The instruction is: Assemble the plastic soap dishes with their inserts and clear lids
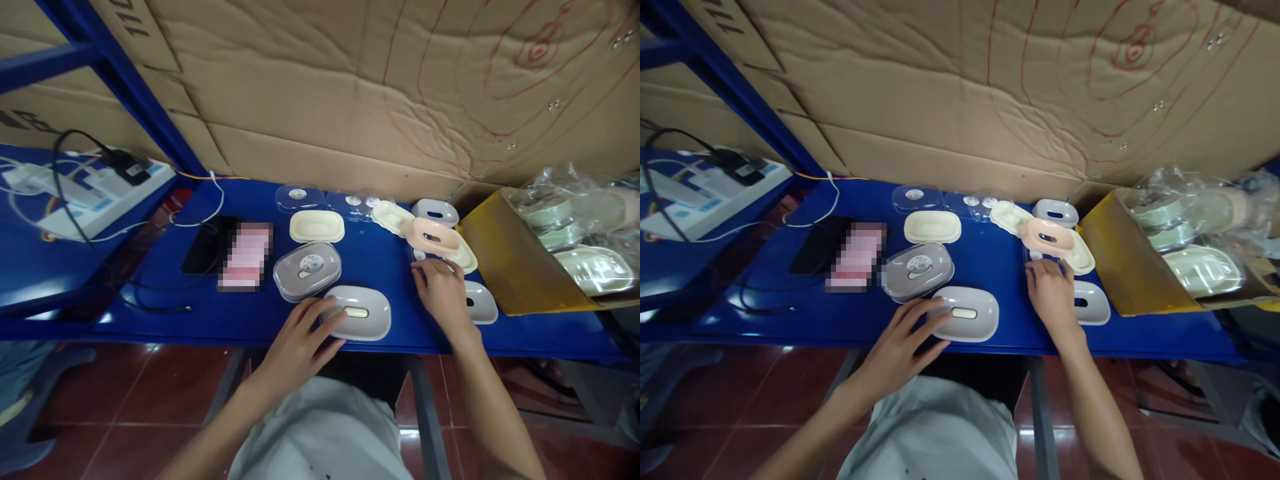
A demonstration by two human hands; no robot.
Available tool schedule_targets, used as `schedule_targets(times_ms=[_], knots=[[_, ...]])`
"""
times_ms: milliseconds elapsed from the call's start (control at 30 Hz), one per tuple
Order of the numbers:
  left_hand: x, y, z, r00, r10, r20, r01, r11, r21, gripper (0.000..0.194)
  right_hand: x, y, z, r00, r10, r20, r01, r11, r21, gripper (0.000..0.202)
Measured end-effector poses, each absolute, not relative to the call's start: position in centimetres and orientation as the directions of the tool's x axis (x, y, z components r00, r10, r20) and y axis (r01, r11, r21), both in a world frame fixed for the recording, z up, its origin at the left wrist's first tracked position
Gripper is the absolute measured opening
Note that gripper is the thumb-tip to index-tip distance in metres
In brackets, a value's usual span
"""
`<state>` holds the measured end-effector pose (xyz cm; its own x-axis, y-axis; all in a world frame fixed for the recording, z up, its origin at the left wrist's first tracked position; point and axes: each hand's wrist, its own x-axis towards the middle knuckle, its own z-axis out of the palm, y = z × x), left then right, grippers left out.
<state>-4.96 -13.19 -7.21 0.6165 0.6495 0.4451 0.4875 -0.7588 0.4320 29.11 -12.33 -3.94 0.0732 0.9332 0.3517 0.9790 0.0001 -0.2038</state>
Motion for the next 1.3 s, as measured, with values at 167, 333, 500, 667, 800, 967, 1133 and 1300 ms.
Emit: schedule_targets(times_ms=[167, 333, 500, 667, 800, 967, 1133, 1300], knots=[[-5.1, -13.0, -7.0, 0.625, 0.651, 0.431, 0.468, -0.754, 0.461, 0.043, 27.4, -14.5, -2.4, 0.365, 0.88, 0.305, 0.572, 0.046, -0.819, 0.029], [-4.6, -12.9, -7.3, 0.601, 0.668, 0.439, 0.472, -0.739, 0.48, 0.058, 25.5, -15.3, -3.7, 0.418, 0.908, 0.022, 0.063, -0.005, -0.998, 0.033], [-4.1, -12.8, -7.6, 0.603, 0.655, 0.456, 0.46, -0.752, 0.471, 0.062, 23.1, -15.8, -5.4, 0.391, 0.918, 0.069, 0.305, -0.059, -0.951, 0.04], [-4.2, -12.8, -7.5, 0.612, 0.677, 0.409, 0.47, -0.727, 0.5, 0.065, 22.0, -16.2, -5.3, 0.166, 0.949, 0.268, 0.638, 0.104, -0.763, 0.037], [-4.3, -12.8, -7.4, 0.618, 0.678, 0.397, 0.46, -0.722, 0.517, 0.064, 21.6, -16.5, -5.4, 0.072, 0.971, 0.226, 0.643, 0.128, -0.755, 0.036], [-4.2, -12.6, -7.4, 0.635, 0.642, 0.429, 0.422, -0.754, 0.504, 0.056, 21.6, -16.9, -5.0, -0.118, 0.956, 0.269, 0.761, 0.261, -0.594, 0.047], [-4.4, -12.7, -7.5, 0.618, 0.657, 0.432, 0.412, -0.738, 0.534, 0.058, 22.3, -16.5, -4.2, -0.403, 0.903, 0.148, 0.825, 0.428, -0.368, 0.09], [-4.6, -12.6, -8.2, 0.56, 0.742, 0.367, 0.417, -0.636, 0.649, 0.072, 22.2, -15.8, -3.6, -0.462, 0.875, 0.143, 0.827, 0.484, -0.287, 0.086]])
